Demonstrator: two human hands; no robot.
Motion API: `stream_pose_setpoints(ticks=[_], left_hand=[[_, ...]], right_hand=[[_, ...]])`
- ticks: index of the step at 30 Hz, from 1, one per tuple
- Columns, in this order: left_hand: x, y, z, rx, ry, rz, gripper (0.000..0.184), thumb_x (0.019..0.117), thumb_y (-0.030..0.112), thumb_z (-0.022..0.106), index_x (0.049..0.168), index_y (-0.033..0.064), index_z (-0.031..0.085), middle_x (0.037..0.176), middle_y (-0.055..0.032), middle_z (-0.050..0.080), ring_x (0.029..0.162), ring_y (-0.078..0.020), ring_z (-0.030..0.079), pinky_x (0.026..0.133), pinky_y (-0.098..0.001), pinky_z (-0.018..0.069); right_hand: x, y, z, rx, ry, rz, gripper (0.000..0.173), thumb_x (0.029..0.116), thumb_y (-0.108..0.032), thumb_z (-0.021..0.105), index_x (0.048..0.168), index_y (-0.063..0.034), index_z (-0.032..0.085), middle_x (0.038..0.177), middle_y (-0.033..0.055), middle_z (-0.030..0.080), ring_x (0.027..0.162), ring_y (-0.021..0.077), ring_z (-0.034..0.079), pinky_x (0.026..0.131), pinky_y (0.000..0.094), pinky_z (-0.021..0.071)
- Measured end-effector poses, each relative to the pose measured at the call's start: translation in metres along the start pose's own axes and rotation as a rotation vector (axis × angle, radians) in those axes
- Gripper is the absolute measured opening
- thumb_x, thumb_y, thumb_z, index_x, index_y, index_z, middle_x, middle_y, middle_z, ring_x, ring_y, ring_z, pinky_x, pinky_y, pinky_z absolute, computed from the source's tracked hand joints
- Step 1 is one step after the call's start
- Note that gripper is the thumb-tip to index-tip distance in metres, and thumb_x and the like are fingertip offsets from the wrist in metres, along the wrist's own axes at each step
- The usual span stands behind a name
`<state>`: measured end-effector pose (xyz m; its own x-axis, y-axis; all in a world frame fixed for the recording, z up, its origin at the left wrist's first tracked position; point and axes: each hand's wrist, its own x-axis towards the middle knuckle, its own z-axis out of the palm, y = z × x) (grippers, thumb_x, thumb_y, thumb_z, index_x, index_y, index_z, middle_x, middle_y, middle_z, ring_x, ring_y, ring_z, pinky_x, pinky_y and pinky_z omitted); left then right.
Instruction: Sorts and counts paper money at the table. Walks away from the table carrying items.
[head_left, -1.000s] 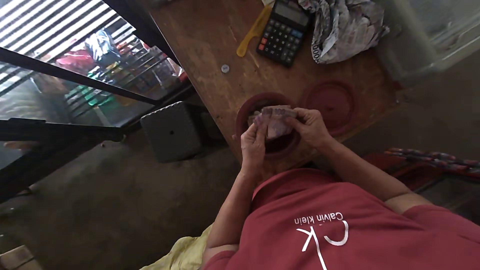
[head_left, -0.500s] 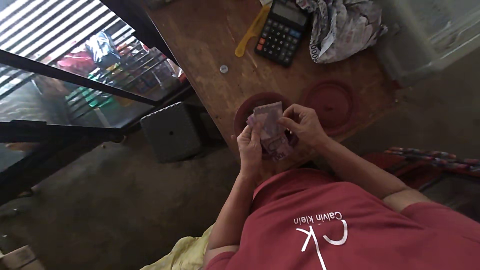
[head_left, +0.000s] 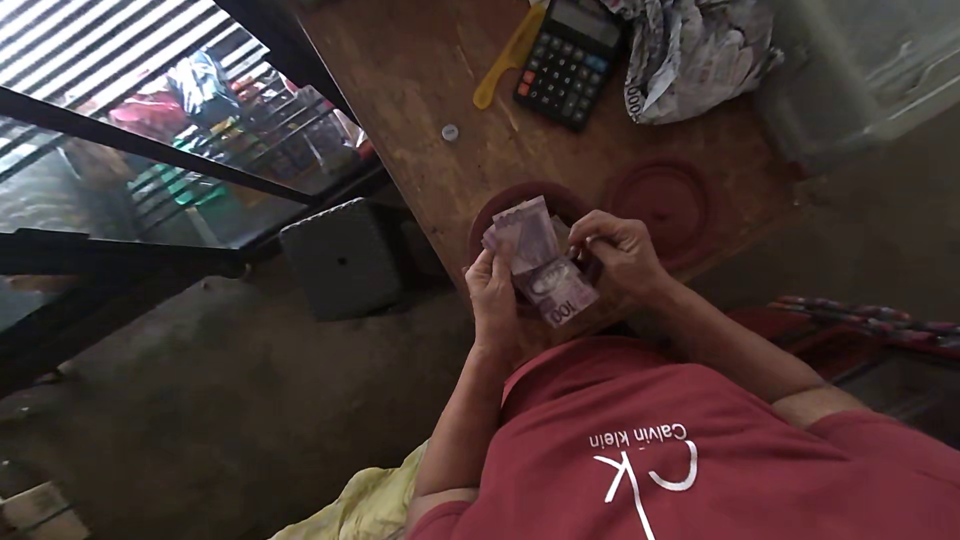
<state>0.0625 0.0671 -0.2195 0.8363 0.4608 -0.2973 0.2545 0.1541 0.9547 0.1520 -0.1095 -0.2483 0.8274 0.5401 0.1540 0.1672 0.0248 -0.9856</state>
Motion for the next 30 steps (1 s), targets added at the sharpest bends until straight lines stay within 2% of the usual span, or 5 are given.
stream_pose_setpoints(ticks=[6,20,24,26,30], left_hand=[[-0.005,-0.002,0.002,0.006,-0.115,0.052,0.025,0.1088,0.030,0.049,0.105,0.0161,0.070,0.085,0.0060,0.070,0.072,-0.0020,0.067,0.066,-0.0222,0.0582],[-0.003,0.004,-0.003,-0.175,0.105,0.047,0.025,0.1091,0.028,0.049,0.103,0.0162,0.070,0.090,0.0059,0.072,0.081,-0.0042,0.070,0.075,-0.0249,0.0607],[-0.006,0.002,-0.002,-0.217,0.066,0.105,0.022,0.1084,0.026,0.051,0.105,0.0167,0.070,0.092,0.0053,0.073,0.083,-0.0051,0.071,0.077,-0.0256,0.0613],[-0.009,0.001,0.000,-0.209,0.037,0.155,0.021,0.1073,0.026,0.053,0.102,0.0167,0.072,0.092,0.0056,0.073,0.083,-0.0051,0.071,0.077,-0.0263,0.0611],[-0.013,0.000,-0.006,-0.303,-0.101,0.221,0.021,0.1048,0.028,0.058,0.097,0.0194,0.076,0.089,0.0067,0.074,0.080,-0.0029,0.070,0.074,-0.0234,0.0600]], right_hand=[[0.011,-0.009,0.012,0.018,0.039,0.119,0.010,0.0950,-0.005,0.065,0.102,0.0020,0.064,0.085,0.0002,0.066,0.072,-0.0006,0.062,0.067,0.0166,0.0549],[-0.006,0.009,0.002,-0.108,-0.161,-0.135,0.015,0.0931,0.006,0.059,0.097,0.0056,0.073,0.103,0.0139,0.068,0.101,0.0139,0.066,0.091,0.0264,0.0554],[-0.002,-0.010,0.010,-0.113,-0.117,0.076,0.027,0.1028,-0.006,0.050,0.123,0.0071,0.064,0.118,0.0152,0.068,0.108,0.0130,0.067,0.096,0.0285,0.0558],[0.002,-0.020,0.018,-0.072,-0.169,0.194,0.034,0.1004,-0.013,0.059,0.129,0.0052,0.059,0.116,0.0133,0.068,0.102,0.0105,0.068,0.090,0.0270,0.0574],[0.001,-0.022,0.038,0.070,-0.209,0.185,0.016,0.0984,-0.002,0.060,0.112,0.0055,0.065,0.094,0.0054,0.070,0.082,0.0003,0.066,0.077,0.0180,0.0566]])
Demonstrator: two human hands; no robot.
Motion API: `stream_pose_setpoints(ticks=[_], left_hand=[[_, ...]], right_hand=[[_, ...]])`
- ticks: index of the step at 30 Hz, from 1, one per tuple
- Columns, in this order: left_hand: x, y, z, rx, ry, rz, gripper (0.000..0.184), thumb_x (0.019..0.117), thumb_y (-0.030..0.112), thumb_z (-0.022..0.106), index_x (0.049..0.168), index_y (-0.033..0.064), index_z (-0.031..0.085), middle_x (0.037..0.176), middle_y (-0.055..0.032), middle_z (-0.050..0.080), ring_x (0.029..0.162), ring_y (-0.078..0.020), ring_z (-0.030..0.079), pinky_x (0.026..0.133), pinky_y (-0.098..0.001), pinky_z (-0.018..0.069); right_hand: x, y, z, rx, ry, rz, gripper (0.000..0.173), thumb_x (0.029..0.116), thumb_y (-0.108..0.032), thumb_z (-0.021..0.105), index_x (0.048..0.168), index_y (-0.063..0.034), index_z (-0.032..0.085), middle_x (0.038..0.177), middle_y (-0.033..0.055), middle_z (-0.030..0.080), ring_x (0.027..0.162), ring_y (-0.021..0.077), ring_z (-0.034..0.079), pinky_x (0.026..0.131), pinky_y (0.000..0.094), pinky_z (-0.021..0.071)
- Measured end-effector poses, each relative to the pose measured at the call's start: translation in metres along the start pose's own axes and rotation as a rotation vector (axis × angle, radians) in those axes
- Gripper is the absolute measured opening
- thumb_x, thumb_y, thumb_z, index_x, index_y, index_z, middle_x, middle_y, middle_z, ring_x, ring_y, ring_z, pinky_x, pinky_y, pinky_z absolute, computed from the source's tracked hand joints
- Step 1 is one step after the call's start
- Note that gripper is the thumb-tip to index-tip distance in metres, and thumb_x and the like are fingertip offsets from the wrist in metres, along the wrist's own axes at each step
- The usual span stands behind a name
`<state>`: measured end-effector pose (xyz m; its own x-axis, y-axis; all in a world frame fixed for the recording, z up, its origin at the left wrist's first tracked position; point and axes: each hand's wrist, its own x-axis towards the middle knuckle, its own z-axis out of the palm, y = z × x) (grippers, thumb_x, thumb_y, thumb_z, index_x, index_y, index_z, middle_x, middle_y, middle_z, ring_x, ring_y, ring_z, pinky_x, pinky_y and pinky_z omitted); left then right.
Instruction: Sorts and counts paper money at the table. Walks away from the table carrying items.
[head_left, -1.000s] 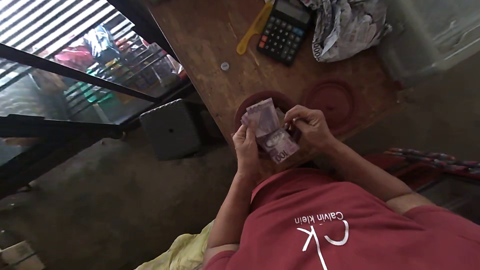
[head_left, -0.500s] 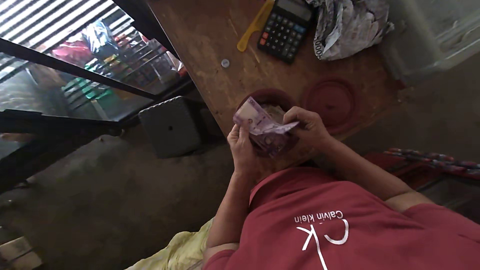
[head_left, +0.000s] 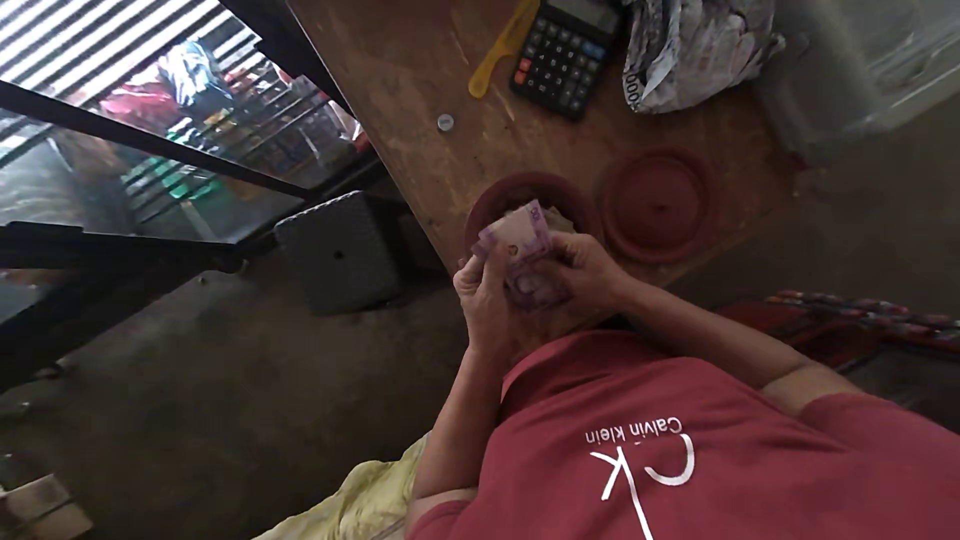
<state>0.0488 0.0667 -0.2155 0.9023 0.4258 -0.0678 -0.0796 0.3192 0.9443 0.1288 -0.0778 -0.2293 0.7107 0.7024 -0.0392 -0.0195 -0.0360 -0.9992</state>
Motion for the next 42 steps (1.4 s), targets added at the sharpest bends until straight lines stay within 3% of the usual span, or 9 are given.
stream_pose_setpoints(ticks=[3,8,14,21,24,27,35,38,42], left_hand=[[-0.004,0.005,-0.014,-0.055,-0.102,-0.161,0.018,0.1004,0.033,0.064,0.109,0.0195,0.072,0.099,0.0042,0.076,0.089,-0.0057,0.072,0.080,-0.0267,0.0608],[-0.012,0.011,-0.020,-0.224,-0.032,-0.272,0.031,0.1094,0.028,0.043,0.126,0.0081,0.062,0.115,-0.0114,0.074,0.105,-0.0217,0.073,0.092,-0.0379,0.0606],[-0.008,0.016,-0.061,-0.245,0.297,-0.143,0.041,0.1130,0.028,0.027,0.110,0.0120,0.065,0.073,0.0057,0.066,0.066,-0.0071,0.067,0.071,-0.0274,0.0617],[-0.014,0.019,-0.075,-0.180,0.521,-0.107,0.043,0.1136,0.029,0.023,0.107,0.0128,0.063,0.070,0.0063,0.063,0.062,-0.0062,0.064,0.068,-0.0260,0.0601],[-0.015,0.012,-0.070,-0.203,0.522,-0.144,0.043,0.1137,0.029,0.023,0.110,0.0113,0.062,0.071,0.0057,0.064,0.062,-0.0066,0.065,0.066,-0.0253,0.0602],[-0.016,0.010,-0.069,-0.235,0.531,-0.171,0.042,0.1136,0.028,0.024,0.110,0.0108,0.062,0.072,0.0051,0.064,0.062,-0.0066,0.066,0.066,-0.0251,0.0605],[-0.017,0.005,-0.076,-0.237,0.568,-0.206,0.041,0.1137,0.028,0.025,0.113,0.0098,0.062,0.076,0.0033,0.066,0.067,-0.0080,0.068,0.069,-0.0265,0.0611],[-0.016,0.003,-0.076,-0.247,0.578,-0.219,0.040,0.1137,0.027,0.026,0.115,0.0089,0.061,0.078,0.0023,0.066,0.068,-0.0090,0.068,0.070,-0.0273,0.0612],[-0.013,-0.002,-0.076,-0.277,0.593,-0.238,0.039,0.1135,0.027,0.027,0.115,0.0091,0.061,0.081,0.0008,0.067,0.071,-0.0108,0.069,0.072,-0.0290,0.0616]], right_hand=[[-0.002,0.004,0.009,0.078,-0.075,-0.008,0.014,0.0985,0.001,0.059,0.109,0.0066,0.065,0.090,0.0048,0.070,0.077,0.0000,0.066,0.074,0.0173,0.0569],[-0.009,0.006,0.017,-0.178,-0.254,0.003,0.013,0.0987,-0.005,0.063,0.104,0.0038,0.069,0.086,0.0099,0.071,0.077,0.0110,0.068,0.073,0.0287,0.0590],[-0.005,0.002,0.000,-0.355,-0.338,-0.143,0.009,0.0968,-0.002,0.063,0.099,0.0002,0.072,0.086,0.0090,0.070,0.075,0.0142,0.066,0.072,0.0311,0.0582],[0.028,0.003,-0.028,-1.031,-0.218,-0.077,0.027,0.0994,-0.019,0.066,0.111,0.0053,0.068,0.106,0.0245,0.068,0.106,0.0423,0.067,0.086,0.0538,0.0565],[0.039,0.001,-0.018,-1.162,-0.343,0.104,0.053,0.0933,-0.031,0.074,0.132,0.0025,0.059,0.126,0.0298,0.061,0.120,0.0491,0.058,0.090,0.0585,0.0532],[0.047,-0.002,-0.012,-1.147,-0.434,0.261,0.065,0.0937,-0.014,0.071,0.152,-0.0061,0.044,0.144,0.0288,0.051,0.131,0.0484,0.052,0.098,0.0601,0.0505],[0.058,-0.006,-0.033,-1.019,-0.390,0.182,0.028,0.1016,0.001,0.051,0.126,0.0014,0.062,0.108,0.0258,0.069,0.103,0.0444,0.069,0.090,0.0585,0.0540],[0.058,-0.001,-0.037,-0.951,-0.213,-0.017,0.032,0.1008,0.004,0.046,0.125,-0.0001,0.066,0.106,0.0226,0.072,0.096,0.0410,0.072,0.085,0.0566,0.0568],[0.052,0.006,-0.026,-0.934,-0.122,-0.187,0.035,0.0992,0.006,0.049,0.129,0.0010,0.065,0.120,0.0201,0.072,0.111,0.0359,0.070,0.097,0.0498,0.0557]])
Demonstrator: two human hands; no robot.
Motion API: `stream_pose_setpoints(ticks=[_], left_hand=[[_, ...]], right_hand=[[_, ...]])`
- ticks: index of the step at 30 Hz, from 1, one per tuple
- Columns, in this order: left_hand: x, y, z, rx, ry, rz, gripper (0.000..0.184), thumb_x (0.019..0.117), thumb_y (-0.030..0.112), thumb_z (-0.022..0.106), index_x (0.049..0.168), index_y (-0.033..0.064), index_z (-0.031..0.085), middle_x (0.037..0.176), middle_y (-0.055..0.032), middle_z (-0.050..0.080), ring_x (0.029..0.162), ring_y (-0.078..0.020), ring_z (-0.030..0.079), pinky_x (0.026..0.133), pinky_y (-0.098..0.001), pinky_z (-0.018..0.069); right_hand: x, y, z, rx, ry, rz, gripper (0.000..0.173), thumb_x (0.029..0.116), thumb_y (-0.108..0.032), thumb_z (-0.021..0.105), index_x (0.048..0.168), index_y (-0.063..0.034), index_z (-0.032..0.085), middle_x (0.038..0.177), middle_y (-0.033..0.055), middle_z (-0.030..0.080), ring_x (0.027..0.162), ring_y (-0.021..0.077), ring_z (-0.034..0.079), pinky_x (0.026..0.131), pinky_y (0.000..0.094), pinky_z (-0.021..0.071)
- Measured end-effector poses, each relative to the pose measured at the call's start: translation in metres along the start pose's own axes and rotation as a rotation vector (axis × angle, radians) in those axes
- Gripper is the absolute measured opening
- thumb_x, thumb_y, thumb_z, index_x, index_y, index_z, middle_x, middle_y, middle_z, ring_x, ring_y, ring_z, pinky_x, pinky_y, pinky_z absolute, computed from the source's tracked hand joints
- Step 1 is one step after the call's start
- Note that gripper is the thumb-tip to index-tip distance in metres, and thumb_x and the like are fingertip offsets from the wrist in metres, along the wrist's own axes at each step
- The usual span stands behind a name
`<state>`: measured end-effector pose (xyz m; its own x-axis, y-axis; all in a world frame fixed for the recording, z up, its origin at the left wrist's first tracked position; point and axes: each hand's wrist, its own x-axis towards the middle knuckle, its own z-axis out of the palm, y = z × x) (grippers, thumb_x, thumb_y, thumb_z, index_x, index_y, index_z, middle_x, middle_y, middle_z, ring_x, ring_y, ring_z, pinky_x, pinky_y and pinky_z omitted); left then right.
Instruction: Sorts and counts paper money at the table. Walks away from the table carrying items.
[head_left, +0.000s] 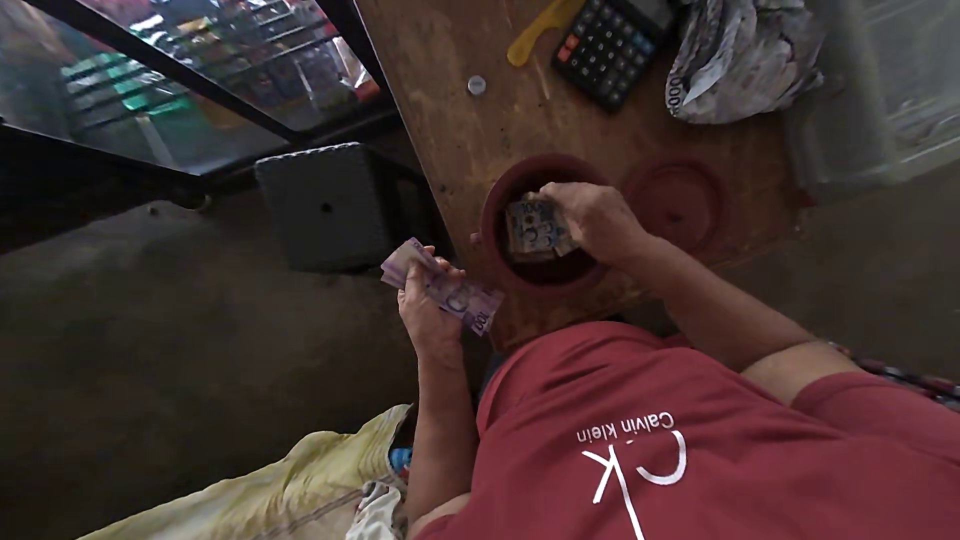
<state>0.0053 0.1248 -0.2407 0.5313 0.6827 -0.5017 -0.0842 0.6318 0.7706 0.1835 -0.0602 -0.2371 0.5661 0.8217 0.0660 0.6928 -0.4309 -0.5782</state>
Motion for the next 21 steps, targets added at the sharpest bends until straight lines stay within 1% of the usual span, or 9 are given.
stream_pose_setpoints(ticks=[1,3,7,10,13,15,17,19,21], left_hand=[[0.001,-0.001,0.000,-0.005,0.000,-0.005,0.038,0.1134,0.026,0.027,0.116,0.0087,0.061,0.082,0.0001,0.067,0.072,-0.0112,0.069,0.073,-0.0295,0.0617],[0.001,-0.001,0.002,0.005,0.009,-0.007,0.038,0.1134,0.025,0.028,0.116,0.0073,0.061,0.083,-0.0015,0.068,0.073,-0.0120,0.070,0.072,-0.0300,0.0622],[0.000,-0.001,0.005,0.031,0.006,-0.022,0.033,0.1130,0.024,0.031,0.117,0.0081,0.060,0.085,-0.0013,0.069,0.074,-0.0115,0.071,0.073,-0.0288,0.0623],[0.002,-0.002,0.006,0.029,-0.002,-0.035,0.033,0.1130,0.023,0.031,0.116,0.0076,0.060,0.085,-0.0020,0.069,0.075,-0.0120,0.071,0.073,-0.0293,0.0624],[0.004,-0.002,0.005,0.009,0.007,-0.044,0.032,0.1128,0.022,0.032,0.115,0.0074,0.060,0.086,-0.0029,0.070,0.075,-0.0127,0.071,0.073,-0.0295,0.0624],[0.004,-0.002,0.005,0.010,-0.001,-0.057,0.032,0.1126,0.022,0.032,0.115,0.0071,0.060,0.086,-0.0028,0.070,0.075,-0.0124,0.071,0.074,-0.0295,0.0621],[0.004,-0.003,0.005,0.019,-0.041,-0.067,0.030,0.1120,0.024,0.036,0.117,0.0086,0.061,0.085,-0.0006,0.069,0.076,-0.0111,0.071,0.075,-0.0292,0.0622],[0.004,-0.005,0.003,0.030,-0.124,-0.053,0.026,0.1108,0.026,0.041,0.121,0.0124,0.061,0.084,0.0031,0.067,0.075,-0.0085,0.070,0.076,-0.0280,0.0618],[0.004,-0.007,0.002,0.045,-0.205,-0.020,0.021,0.1083,0.023,0.047,0.125,0.0156,0.058,0.080,0.0057,0.065,0.073,-0.0073,0.068,0.077,-0.0285,0.0614]], right_hand=[[-0.001,-0.002,0.006,-0.014,-0.043,-0.014,0.033,0.0989,0.005,0.051,0.129,0.0017,0.066,0.120,0.0215,0.071,0.111,0.0375,0.070,0.097,0.0507,0.0556],[-0.001,-0.003,0.018,-0.059,-0.166,-0.021,0.028,0.0983,0.000,0.058,0.125,0.0023,0.066,0.115,0.0248,0.069,0.105,0.0423,0.069,0.088,0.0546,0.0573],[0.003,-0.007,0.030,-0.136,-0.316,-0.001,0.043,0.0957,-0.014,0.069,0.136,-0.0027,0.060,0.130,0.0261,0.061,0.122,0.0453,0.060,0.095,0.0559,0.0542],[0.007,-0.006,0.031,-0.153,-0.299,0.005,0.039,0.0964,-0.009,0.066,0.135,-0.0029,0.061,0.126,0.0260,0.063,0.119,0.0456,0.061,0.094,0.0564,0.0545],[0.010,-0.004,0.023,-0.108,-0.273,0.041,0.030,0.0979,-0.001,0.058,0.127,0.0026,0.063,0.115,0.0275,0.067,0.105,0.0463,0.068,0.087,0.0583,0.0559],[0.011,-0.001,0.019,-0.105,-0.257,0.059,0.030,0.0967,0.002,0.058,0.127,0.0040,0.063,0.112,0.0279,0.068,0.101,0.0463,0.069,0.086,0.0586,0.0563],[0.010,0.004,0.017,-0.073,-0.205,0.048,0.024,0.0965,0.004,0.057,0.119,0.0047,0.066,0.105,0.0269,0.069,0.095,0.0451,0.070,0.082,0.0581,0.0571],[0.010,0.008,0.013,0.018,-0.125,0.046,0.021,0.0993,0.002,0.054,0.116,0.0044,0.067,0.105,0.0238,0.071,0.096,0.0411,0.071,0.085,0.0559,0.0576],[0.009,0.010,0.007,0.169,-0.066,0.084,0.025,0.1009,-0.001,0.054,0.122,0.0033,0.066,0.112,0.0207,0.072,0.102,0.0348,0.072,0.092,0.0511,0.0570]])
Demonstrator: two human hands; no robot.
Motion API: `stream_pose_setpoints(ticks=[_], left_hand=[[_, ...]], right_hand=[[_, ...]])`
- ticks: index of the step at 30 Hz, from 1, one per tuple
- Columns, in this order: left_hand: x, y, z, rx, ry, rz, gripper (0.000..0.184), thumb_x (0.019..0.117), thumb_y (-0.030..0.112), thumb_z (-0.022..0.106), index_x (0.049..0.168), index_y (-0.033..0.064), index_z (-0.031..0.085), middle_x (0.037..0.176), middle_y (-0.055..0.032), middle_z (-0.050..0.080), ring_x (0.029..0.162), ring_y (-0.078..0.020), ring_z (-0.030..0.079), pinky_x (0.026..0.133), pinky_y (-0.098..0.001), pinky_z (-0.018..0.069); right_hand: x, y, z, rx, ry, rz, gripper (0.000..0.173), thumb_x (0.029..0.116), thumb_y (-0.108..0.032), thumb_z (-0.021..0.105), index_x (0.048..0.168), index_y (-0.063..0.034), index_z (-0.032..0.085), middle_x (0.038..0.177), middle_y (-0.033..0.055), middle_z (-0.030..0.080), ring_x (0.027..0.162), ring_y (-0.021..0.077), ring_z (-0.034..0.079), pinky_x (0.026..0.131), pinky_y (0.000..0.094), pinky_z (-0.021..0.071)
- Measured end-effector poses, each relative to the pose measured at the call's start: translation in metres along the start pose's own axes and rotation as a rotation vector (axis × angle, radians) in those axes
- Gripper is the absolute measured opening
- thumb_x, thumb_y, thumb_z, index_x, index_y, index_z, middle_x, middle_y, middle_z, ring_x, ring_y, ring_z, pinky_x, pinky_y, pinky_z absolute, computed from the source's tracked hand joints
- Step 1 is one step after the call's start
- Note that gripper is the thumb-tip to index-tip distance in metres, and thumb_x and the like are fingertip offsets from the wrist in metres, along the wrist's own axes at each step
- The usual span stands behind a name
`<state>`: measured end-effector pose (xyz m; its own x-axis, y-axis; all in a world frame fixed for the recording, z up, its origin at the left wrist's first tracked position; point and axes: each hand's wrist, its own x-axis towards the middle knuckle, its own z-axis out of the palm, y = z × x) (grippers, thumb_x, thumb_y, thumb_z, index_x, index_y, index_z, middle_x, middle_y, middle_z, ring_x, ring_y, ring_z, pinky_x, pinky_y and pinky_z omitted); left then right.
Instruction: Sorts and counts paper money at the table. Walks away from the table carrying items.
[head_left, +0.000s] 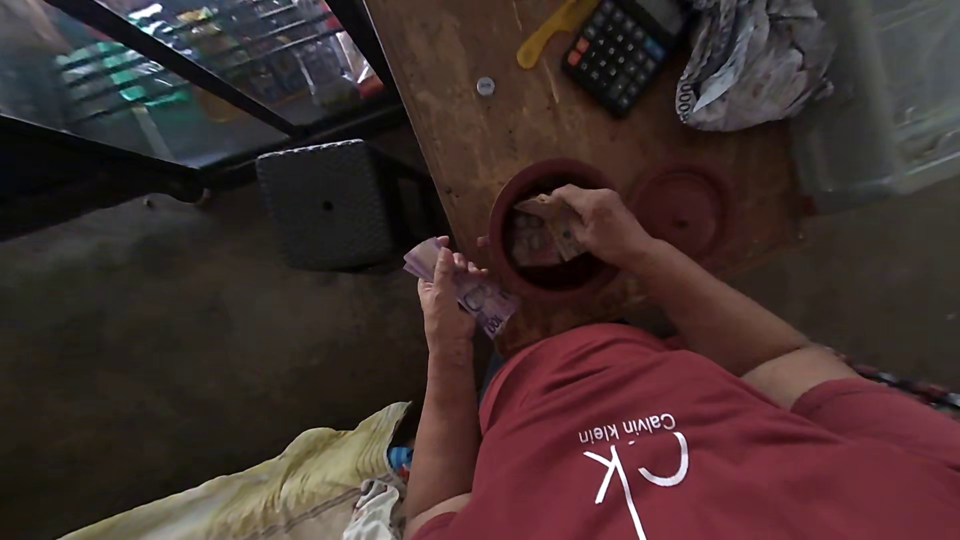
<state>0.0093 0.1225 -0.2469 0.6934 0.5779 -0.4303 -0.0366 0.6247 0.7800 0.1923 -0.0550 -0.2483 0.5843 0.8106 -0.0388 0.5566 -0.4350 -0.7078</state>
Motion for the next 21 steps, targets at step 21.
stream_pose_setpoints(ticks=[21], left_hand=[[-0.003,0.002,0.014,0.188,-0.085,0.040,0.019,0.1059,0.017,0.048,0.109,0.0121,0.066,0.061,0.0086,0.053,0.053,-0.0036,0.057,0.061,-0.0227,0.0572]], right_hand=[[-0.004,-0.008,-0.012,1.143,-0.045,0.542,0.016,0.1081,-0.010,0.046,0.112,-0.0034,0.060,0.092,0.0051,0.073,0.075,0.0145,0.074,0.065,0.0326,0.0644]])
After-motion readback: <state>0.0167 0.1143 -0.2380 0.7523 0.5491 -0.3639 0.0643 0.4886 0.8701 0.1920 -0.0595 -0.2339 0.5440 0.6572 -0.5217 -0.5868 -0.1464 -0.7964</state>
